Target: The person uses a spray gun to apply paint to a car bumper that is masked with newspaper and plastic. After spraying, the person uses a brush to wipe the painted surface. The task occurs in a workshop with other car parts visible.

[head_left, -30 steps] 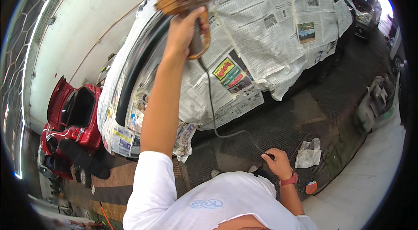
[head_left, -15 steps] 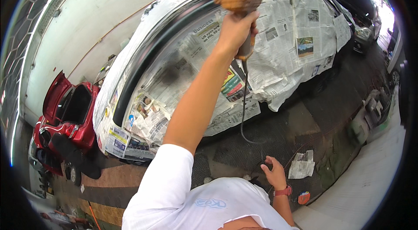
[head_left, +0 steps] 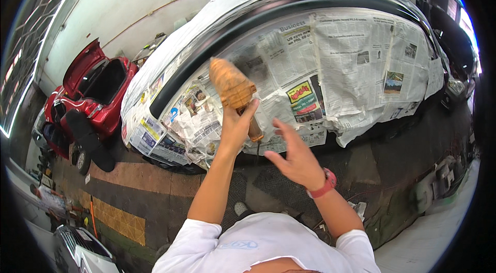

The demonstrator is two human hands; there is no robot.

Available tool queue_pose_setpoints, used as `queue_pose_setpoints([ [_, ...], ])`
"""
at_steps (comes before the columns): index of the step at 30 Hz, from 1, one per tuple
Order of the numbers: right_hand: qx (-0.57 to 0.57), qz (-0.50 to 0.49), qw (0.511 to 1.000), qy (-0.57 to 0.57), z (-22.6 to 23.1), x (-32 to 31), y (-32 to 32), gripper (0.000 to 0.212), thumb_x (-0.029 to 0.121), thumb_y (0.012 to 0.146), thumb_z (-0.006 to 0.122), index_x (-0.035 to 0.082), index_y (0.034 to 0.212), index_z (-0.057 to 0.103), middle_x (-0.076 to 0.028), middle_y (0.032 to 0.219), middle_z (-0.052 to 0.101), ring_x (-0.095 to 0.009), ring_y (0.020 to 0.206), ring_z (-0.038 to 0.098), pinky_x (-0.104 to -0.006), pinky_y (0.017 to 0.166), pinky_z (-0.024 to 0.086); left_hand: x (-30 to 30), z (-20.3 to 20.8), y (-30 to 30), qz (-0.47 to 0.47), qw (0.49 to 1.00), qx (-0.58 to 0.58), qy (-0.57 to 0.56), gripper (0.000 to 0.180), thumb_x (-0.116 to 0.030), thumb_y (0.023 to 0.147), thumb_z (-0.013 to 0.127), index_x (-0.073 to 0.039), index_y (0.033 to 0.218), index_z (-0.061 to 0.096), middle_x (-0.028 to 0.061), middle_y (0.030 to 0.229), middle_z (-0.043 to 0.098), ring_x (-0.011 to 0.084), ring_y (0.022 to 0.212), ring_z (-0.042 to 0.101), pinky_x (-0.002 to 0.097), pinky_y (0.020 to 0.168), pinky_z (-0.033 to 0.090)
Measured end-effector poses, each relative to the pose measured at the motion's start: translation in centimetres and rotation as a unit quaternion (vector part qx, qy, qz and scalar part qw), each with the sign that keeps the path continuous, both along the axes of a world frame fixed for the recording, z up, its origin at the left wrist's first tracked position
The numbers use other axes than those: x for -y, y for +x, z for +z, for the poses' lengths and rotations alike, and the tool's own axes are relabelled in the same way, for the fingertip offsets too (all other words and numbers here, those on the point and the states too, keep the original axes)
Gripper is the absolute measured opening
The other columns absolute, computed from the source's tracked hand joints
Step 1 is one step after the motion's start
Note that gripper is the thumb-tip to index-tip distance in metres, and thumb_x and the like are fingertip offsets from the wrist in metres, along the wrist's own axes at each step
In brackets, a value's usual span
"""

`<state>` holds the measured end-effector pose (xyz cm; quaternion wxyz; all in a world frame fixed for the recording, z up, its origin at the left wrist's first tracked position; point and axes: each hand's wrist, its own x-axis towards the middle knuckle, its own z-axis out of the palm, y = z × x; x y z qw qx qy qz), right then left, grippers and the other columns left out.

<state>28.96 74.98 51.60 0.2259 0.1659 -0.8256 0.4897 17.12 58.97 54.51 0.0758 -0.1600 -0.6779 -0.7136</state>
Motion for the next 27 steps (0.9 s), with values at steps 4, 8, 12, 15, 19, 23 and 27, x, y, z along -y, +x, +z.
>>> queue_pose_setpoints([
  [4, -0.034, 0.079, 0.995, 0.04, 0.2, 5.7, -4.3, 0.072, 0.012, 0.091, 0.072, -0.006, 0.15, 0.034, -0.029, 0.134, 0.056, -0.045, 0.124, 0.057, -0.0466, 0.107, 0.045, 4.0, -1.7, 1.7, -0.007, 0.999, 0.025, 0.037, 0.049, -0.024, 0.096, 0.071, 0.002, 0.132, 0.051, 0.0092, 0.12, 0.059, 0.0172, 0.11, 0.056, 0.0322, 0.098, 0.044],
  [8, 0.031, 0.111, 0.993, 0.017, 0.8, 9.3, -7.2, 0.065, 0.014, 0.091, 0.07, -0.003, 0.145, 0.038, -0.032, 0.123, 0.061, -0.049, 0.115, 0.06, -0.05, 0.096, 0.049, 7.1, -2.2, 3.1, -0.012, 0.993, 0.028, 0.116, 0.057, -0.025, 0.097, 0.069, 0.004, 0.139, 0.044, 0.012, 0.131, 0.055, 0.0213, 0.123, 0.053, 0.0356, 0.106, 0.041],
  [12, 0.065, 0.136, 0.988, -0.031, 3.2, 10.2, -8.9, 0.064, 0.017, 0.092, 0.069, 0.005, 0.147, 0.04, -0.029, 0.11, 0.068, -0.049, 0.1, 0.066, -0.0516, 0.084, 0.053, 9.8, -2.1, 3.0, -0.006, 0.994, -0.064, 0.083, 0.063, -0.026, 0.097, 0.067, 0.004, 0.146, 0.041, 0.0146, 0.138, 0.052, 0.0252, 0.132, 0.049, 0.0405, 0.11, 0.039],
  [15, -0.048, 0.091, 0.995, -0.013, 5.2, 9.3, -10.3, 0.06, 0.018, 0.092, 0.068, 0.004, 0.146, 0.045, -0.029, 0.123, 0.065, -0.049, 0.107, 0.065, -0.0523, 0.089, 0.053, 12.0, -1.7, 2.8, 0.01, 0.994, -0.106, 0.01, 0.052, -0.021, 0.097, 0.067, 0.003, 0.14, 0.052, 0.0138, 0.13, 0.059, 0.0219, 0.122, 0.056, 0.0384, 0.105, 0.044],
  [19, -0.023, -0.003, 1.0, -0.001, 9.8, 5.1, -11.5, 0.059, 0.018, 0.092, 0.069, 0.004, 0.146, 0.049, -0.027, 0.121, 0.067, -0.044, 0.106, 0.068, -0.048, 0.09, 0.054, 14.2, -5.4, 2.8, 0.056, 0.995, -0.073, -0.027, 0.033, -0.017, 0.098, 0.067, 0.002, 0.125, 0.064, 0.0077, 0.11, 0.069, 0.0147, 0.099, 0.062, 0.0314, 0.091, 0.05],
  [23, -0.09, -0.149, 0.985, 0.007, 12.7, -1.5, -12.0, 0.055, 0.017, 0.093, 0.07, 0.002, 0.143, 0.053, -0.025, 0.119, 0.07, -0.037, 0.105, 0.071, -0.0418, 0.093, 0.054, 16.0, -12.8, 2.6, 0.008, 0.989, 0.095, -0.113, 0.028, -0.02, 0.097, 0.07, -0.001, 0.117, 0.069, 0.0042, 0.105, 0.071, 0.0114, 0.094, 0.063, 0.0298, 0.086, 0.05],
  [27, -0.109, -0.264, 0.958, 0.0, 15.4, -9.4, -11.1, 0.054, 0.017, 0.093, 0.072, 0.0, 0.142, 0.056, -0.016, 0.117, 0.072, -0.022, 0.103, 0.07, -0.0352, 0.092, 0.054, 18.6, -22.1, 3.2, -0.232, 0.919, 0.235, -0.215, 0.03, -0.029, 0.1, 0.069, -0.003, 0.115, 0.071, 0.0022, 0.099, 0.072, 0.0121, 0.09, 0.065, 0.0294, 0.086, 0.052],
])
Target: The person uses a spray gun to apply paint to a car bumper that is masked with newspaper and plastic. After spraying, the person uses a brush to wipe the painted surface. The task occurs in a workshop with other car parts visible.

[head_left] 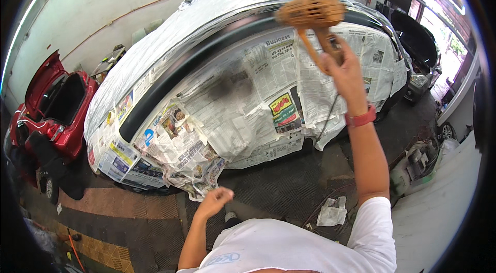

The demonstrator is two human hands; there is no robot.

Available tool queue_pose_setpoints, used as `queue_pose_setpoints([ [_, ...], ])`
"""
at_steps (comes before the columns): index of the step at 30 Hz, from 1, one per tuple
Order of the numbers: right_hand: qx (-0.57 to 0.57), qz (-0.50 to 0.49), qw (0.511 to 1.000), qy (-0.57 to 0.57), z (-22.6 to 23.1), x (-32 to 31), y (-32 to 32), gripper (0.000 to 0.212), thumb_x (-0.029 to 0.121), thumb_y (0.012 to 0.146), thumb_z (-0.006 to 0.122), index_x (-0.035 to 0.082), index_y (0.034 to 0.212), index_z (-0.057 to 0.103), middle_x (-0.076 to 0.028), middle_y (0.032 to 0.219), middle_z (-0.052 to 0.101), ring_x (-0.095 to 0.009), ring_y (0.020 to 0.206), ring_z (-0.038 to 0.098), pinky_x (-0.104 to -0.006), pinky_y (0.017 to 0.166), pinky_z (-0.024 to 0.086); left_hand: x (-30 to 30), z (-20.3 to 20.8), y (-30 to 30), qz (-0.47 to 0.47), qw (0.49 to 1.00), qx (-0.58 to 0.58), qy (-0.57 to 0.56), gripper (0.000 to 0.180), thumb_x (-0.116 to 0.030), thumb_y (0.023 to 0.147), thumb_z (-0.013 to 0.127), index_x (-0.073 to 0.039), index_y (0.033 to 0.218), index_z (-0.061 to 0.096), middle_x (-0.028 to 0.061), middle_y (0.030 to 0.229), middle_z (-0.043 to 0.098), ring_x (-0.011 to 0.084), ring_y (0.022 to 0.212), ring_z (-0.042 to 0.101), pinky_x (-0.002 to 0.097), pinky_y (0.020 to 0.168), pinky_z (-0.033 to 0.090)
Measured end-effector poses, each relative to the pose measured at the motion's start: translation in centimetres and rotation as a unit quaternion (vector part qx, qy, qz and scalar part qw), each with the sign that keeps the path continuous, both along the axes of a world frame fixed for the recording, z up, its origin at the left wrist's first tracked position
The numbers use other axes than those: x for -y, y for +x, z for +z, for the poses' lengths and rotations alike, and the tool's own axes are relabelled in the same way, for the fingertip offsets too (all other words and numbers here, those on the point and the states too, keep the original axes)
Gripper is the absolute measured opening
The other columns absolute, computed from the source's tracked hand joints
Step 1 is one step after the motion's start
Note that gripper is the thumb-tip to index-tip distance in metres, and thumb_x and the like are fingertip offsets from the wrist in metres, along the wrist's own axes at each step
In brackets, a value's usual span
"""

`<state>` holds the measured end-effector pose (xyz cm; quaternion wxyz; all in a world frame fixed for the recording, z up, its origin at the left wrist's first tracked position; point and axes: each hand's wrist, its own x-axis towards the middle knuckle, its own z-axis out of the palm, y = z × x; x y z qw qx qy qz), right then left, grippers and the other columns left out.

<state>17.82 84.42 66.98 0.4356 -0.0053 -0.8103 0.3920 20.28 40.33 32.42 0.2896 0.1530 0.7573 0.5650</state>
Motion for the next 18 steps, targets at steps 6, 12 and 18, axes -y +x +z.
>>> queue_pose_setpoints([
  [6, 0.011, -0.139, 0.99, -0.015, 3.2, -10.0, 1.8, 0.054, 0.018, 0.091, 0.075, -0.003, 0.138, 0.06, -0.011, 0.104, 0.073, -0.014, 0.078, 0.069, -0.029, 0.071, 0.055, 2.7, -12.9, 2.5, -0.19, 0.945, 0.047, -0.263, 0.068, -0.061, 0.093, 0.067, -0.002, 0.126, 0.069, 0.0202, 0.124, 0.071, 0.0308, 0.114, 0.069, 0.0393, 0.099, 0.052],
  [12, -0.008, -0.259, 0.966, 0.004, 6.3, -17.6, 1.5, 0.057, 0.022, 0.088, 0.077, -0.003, 0.137, 0.061, -0.009, 0.093, 0.073, -0.012, 0.065, 0.066, -0.0289, 0.063, 0.054, 8.4, -24.5, 3.2, -0.203, 0.915, 0.081, -0.339, 0.067, -0.062, 0.093, 0.062, -0.007, 0.129, 0.07, 0.0209, 0.132, 0.068, 0.0374, 0.124, 0.064, 0.0449, 0.104, 0.049],
  [18, 0.022, -0.419, 0.898, 0.135, 9.6, -19.4, -0.6, 0.062, 0.038, 0.087, 0.07, 0.006, 0.139, 0.061, -0.025, 0.126, 0.069, -0.041, 0.119, 0.066, -0.0457, 0.103, 0.05, 12.8, -27.3, 3.3, -0.122, 0.922, 0.2, -0.308, 0.062, -0.061, 0.096, 0.061, -0.008, 0.126, 0.074, 0.0199, 0.127, 0.071, 0.034, 0.12, 0.067, 0.0444, 0.101, 0.05],
])
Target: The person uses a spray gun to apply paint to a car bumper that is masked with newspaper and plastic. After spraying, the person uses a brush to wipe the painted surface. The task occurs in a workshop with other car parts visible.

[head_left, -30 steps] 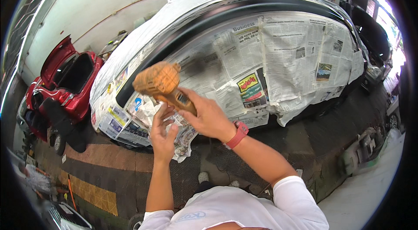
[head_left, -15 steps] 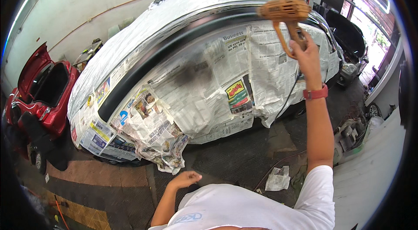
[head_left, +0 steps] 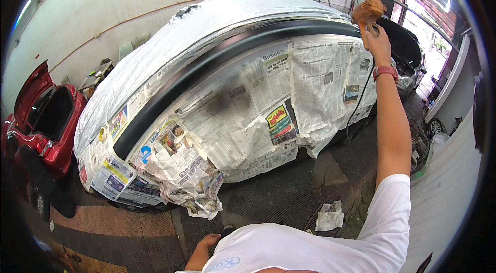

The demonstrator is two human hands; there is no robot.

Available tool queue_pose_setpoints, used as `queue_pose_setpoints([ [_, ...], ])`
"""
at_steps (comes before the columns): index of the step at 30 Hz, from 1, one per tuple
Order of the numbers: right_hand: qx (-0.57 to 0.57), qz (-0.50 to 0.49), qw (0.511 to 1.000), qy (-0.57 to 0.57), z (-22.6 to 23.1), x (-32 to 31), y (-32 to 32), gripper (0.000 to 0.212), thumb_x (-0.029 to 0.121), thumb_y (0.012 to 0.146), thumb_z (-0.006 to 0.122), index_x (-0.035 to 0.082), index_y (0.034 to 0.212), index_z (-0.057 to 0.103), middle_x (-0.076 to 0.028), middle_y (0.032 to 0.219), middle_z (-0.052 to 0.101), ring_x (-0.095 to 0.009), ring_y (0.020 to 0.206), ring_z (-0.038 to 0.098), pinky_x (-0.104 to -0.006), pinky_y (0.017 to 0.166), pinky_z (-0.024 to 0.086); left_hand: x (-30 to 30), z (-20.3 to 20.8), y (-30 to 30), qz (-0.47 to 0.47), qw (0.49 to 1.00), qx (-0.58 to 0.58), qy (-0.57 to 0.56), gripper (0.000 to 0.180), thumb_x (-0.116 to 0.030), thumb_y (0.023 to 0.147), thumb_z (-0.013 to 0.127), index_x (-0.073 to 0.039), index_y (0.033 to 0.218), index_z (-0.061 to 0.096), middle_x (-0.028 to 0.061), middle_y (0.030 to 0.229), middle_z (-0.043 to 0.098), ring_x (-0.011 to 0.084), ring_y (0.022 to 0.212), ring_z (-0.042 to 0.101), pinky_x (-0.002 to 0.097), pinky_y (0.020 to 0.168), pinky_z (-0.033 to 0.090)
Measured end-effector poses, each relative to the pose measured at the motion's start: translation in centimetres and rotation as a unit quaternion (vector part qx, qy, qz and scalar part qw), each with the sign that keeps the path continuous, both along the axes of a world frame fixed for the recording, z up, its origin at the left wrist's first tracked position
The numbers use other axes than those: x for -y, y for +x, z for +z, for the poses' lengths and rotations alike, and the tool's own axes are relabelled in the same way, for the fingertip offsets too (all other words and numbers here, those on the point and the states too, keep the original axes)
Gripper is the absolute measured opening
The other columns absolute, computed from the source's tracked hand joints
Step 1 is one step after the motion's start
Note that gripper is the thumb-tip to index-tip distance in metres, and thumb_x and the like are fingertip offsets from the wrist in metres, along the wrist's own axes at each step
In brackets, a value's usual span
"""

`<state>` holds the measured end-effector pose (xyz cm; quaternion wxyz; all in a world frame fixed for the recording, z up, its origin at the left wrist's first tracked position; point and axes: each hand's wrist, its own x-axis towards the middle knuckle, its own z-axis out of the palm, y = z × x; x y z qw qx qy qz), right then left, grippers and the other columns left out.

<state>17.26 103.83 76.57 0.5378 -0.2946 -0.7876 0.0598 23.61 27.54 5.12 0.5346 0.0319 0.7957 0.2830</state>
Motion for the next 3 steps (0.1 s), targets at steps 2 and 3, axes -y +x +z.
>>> queue_pose_setpoints([
  [2, 0.016, 0.019, 0.999, 0.029, 0.9, -0.2, -1.6, 0.062, 0.038, 0.088, 0.07, 0.007, 0.14, 0.061, -0.024, 0.126, 0.07, -0.039, 0.116, 0.068, -0.0447, 0.101, 0.051, 0.9, 0.7, 0.9, 0.099, 0.995, 0.016, -0.004, 0.062, -0.062, 0.096, 0.061, -0.009, 0.124, 0.075, 0.0189, 0.125, 0.072, 0.032, 0.119, 0.067, 0.0441, 0.1, 0.05],
  [3, 0.014, 0.033, 0.999, 0.025, 0.7, 0.4, -2.9, 0.062, 0.038, 0.088, 0.07, 0.007, 0.14, 0.061, -0.024, 0.126, 0.07, -0.039, 0.116, 0.068, -0.0447, 0.101, 0.051, 2.2, 0.0, 1.2, 0.166, 0.985, 0.048, 0.003, 0.062, -0.064, 0.093, 0.065, -0.011, 0.123, 0.076, 0.0212, 0.127, 0.071, 0.0301, 0.122, 0.065, 0.0417, 0.104, 0.048],
])
